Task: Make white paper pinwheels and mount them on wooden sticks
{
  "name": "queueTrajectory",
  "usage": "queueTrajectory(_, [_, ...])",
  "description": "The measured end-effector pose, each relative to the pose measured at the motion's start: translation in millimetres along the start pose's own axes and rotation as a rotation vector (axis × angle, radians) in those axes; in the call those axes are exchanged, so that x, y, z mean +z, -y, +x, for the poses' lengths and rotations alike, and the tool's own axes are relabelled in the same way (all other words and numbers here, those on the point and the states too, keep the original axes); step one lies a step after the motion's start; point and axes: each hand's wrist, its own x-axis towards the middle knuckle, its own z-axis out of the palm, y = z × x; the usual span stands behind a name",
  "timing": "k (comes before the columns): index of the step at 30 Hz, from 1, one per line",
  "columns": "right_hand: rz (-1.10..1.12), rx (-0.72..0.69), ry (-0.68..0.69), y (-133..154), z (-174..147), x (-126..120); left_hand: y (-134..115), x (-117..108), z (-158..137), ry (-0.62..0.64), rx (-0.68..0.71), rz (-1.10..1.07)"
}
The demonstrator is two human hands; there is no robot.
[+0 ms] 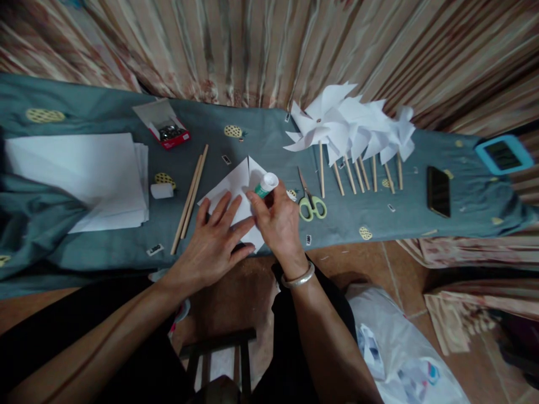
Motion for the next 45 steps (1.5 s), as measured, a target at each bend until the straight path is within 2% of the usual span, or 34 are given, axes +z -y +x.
queueTrajectory(14, [-0.107,-0.040,0.081,6.8,-0.2,1.3,-1.3,-1.9,1.1,0.007,-0.017,-0.001])
queueTrajectory(23, [-0.258,-0.153,0.120,7.9,-1.6,-0.5,-2.1,-4.6,0.9,0.021,-0.009,0.003])
queueTrajectory(45, [-0.274,-0.193,0.131,6.8,-7.2,-7.0,-2.1,-4.0,-0.6,0.005,-0.001,0.007])
